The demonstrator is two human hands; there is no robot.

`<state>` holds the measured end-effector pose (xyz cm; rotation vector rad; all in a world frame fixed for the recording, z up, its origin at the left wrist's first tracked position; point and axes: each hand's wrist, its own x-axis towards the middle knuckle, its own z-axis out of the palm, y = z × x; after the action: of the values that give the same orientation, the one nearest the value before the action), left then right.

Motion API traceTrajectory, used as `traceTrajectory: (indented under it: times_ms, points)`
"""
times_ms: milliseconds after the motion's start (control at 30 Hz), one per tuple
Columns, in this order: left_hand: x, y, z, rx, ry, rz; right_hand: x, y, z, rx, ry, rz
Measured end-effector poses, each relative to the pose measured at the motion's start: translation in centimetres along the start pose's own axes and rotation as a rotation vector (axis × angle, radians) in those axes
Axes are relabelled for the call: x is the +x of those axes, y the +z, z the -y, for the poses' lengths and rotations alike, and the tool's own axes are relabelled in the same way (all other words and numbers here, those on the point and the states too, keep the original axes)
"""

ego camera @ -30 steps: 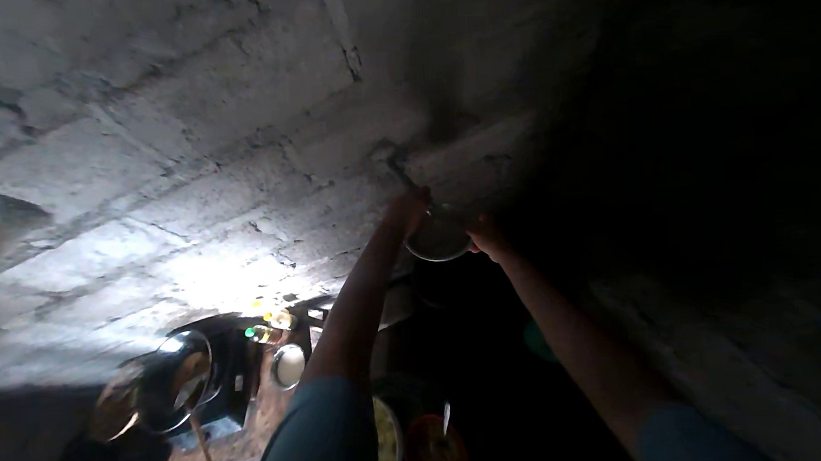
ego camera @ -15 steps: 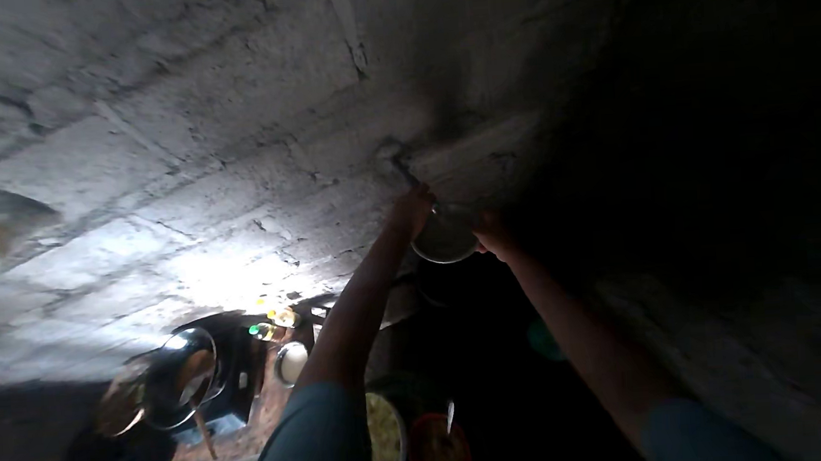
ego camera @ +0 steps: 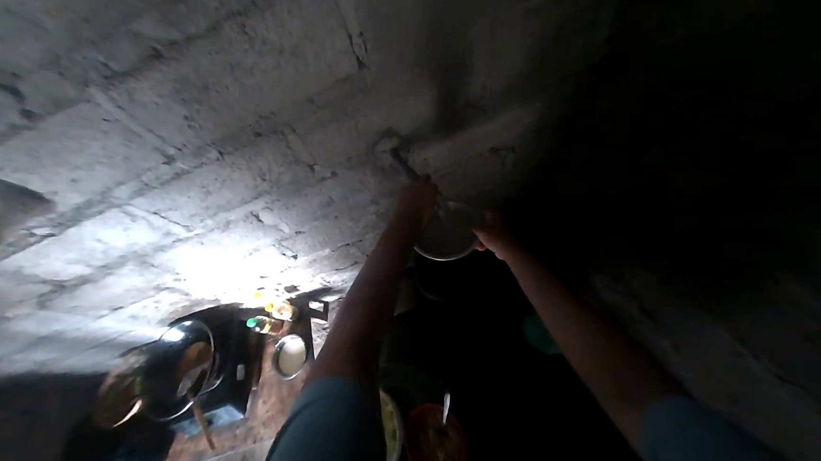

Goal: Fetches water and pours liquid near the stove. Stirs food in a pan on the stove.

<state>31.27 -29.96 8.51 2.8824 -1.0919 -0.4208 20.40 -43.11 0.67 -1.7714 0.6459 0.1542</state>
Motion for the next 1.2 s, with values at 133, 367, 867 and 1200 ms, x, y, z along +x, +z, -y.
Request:
traceTrajectory:
  times_ms: [133, 367, 867, 1200]
  points:
    - [0.0, -0.3, -0.5, 0.004, -0.036, 0.017, -0.1, 0.1, 0.0, 0.003, 0.007, -0.007]
    - [0.2, -0.1, -0.7, 0.001, -0.072, 0.01, 0.1, 0.0, -0.5, -0.007, 0.017, -0.004]
    - [0.0, -0.4, -1.0, -0.029, -0.097, 0.004, -0.1, 0.1, -1.0, 0.018, -0.008, -0.003]
    - [0.4, -1.2, -1.4, -0.115, -0.22, -0.019, -0.4, 0.2, -0.4, -0.005, -0.022, 0.0]
